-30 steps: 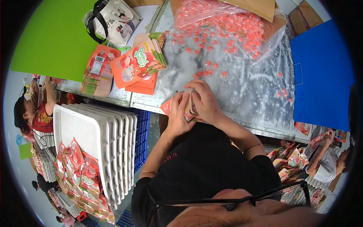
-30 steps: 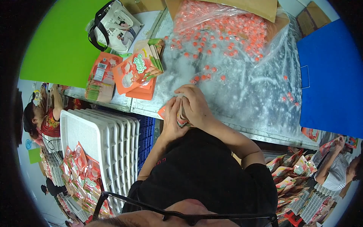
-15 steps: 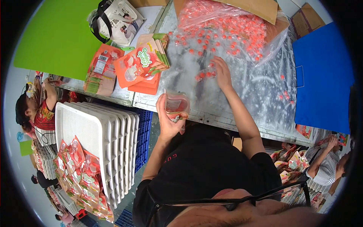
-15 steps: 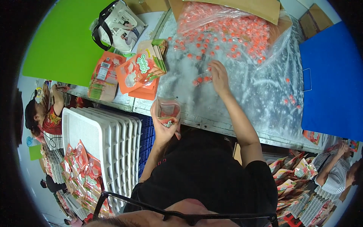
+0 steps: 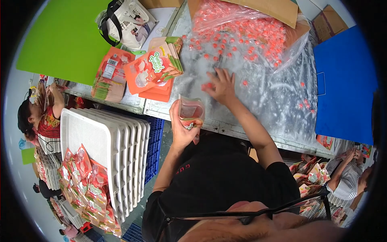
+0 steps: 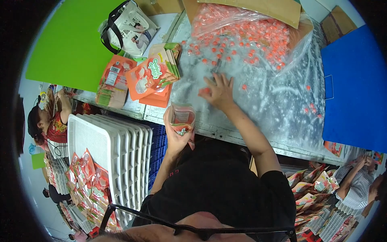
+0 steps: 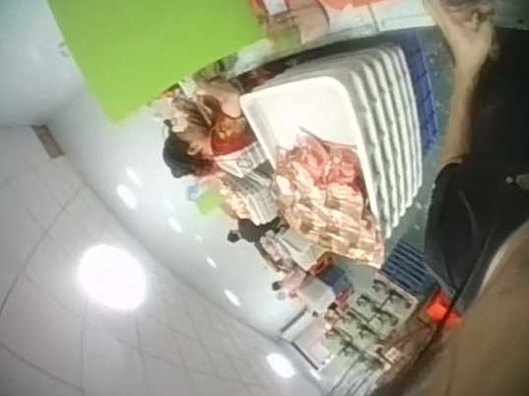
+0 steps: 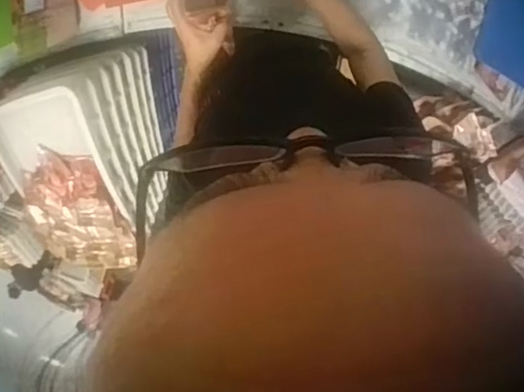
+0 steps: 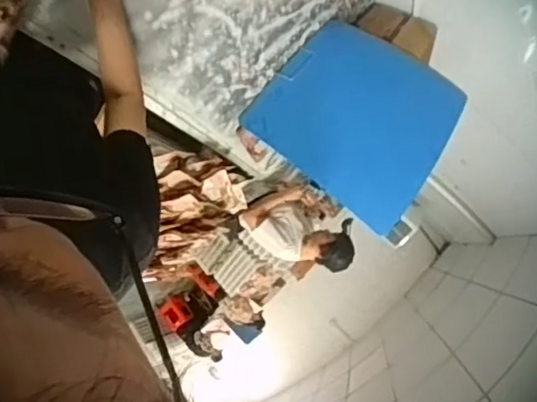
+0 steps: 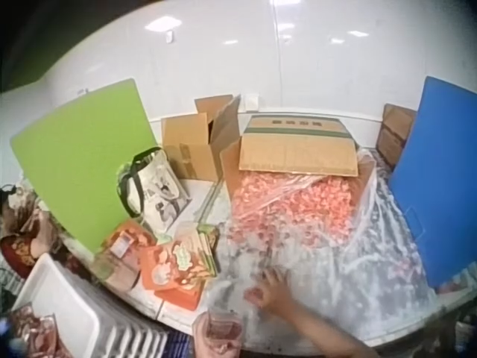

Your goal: Filling small plastic pouches with pink candy pieces from a large bulk container.

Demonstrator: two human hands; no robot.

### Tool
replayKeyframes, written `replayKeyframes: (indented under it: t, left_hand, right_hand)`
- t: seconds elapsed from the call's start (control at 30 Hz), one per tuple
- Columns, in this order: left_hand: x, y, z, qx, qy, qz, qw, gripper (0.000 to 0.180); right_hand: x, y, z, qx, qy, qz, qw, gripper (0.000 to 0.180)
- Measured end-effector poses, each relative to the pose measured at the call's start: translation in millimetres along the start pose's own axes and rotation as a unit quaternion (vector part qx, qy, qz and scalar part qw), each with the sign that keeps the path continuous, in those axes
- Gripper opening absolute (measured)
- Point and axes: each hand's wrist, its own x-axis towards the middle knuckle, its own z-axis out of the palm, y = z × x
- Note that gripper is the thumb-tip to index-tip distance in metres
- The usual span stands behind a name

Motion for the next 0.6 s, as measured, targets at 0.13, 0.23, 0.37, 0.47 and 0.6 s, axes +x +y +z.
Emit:
replayKeyframes:
  t: [0.13, 0.23, 0.37, 0.47, 0.6]
  left_hand:
    - [3.6, 3.4, -2.2, 0.003, 0.0, -0.002, 1.0, 0.1]
    - [0.8, 0.0, -6.7, 0.003, 0.005, -0.013, 1.0, 0.1]
    - [4.4, 4.6, -12.4, 0.025, 0.015, -0.018, 0.999, 0.099]
    - [3.5, 0.8, -11.6, 0.014, 0.019, -0.024, 0.999, 0.098]
    - [0.7, -3.8, -11.4, -0.025, 0.033, -0.062, 0.997, 0.098]
  right_hand:
    - [-4.4, -2.6, 20.1, -0.01, -0.036, -0.054, 0.998, 0.066]
    - [-1.5, -10.8, 13.3, -0.007, -0.041, -0.079, 0.996, 0.069]
    - [6.7, -26.6, 3.1, 0.019, -0.051, -0.099, 0.994, 0.065]
    - [7.5, -32.6, 17.8, 0.025, -0.043, -0.108, 0.993, 0.055]
    - [12.2, -31.6, 35.5, 0.069, 0.0, -0.112, 0.991, 0.038]
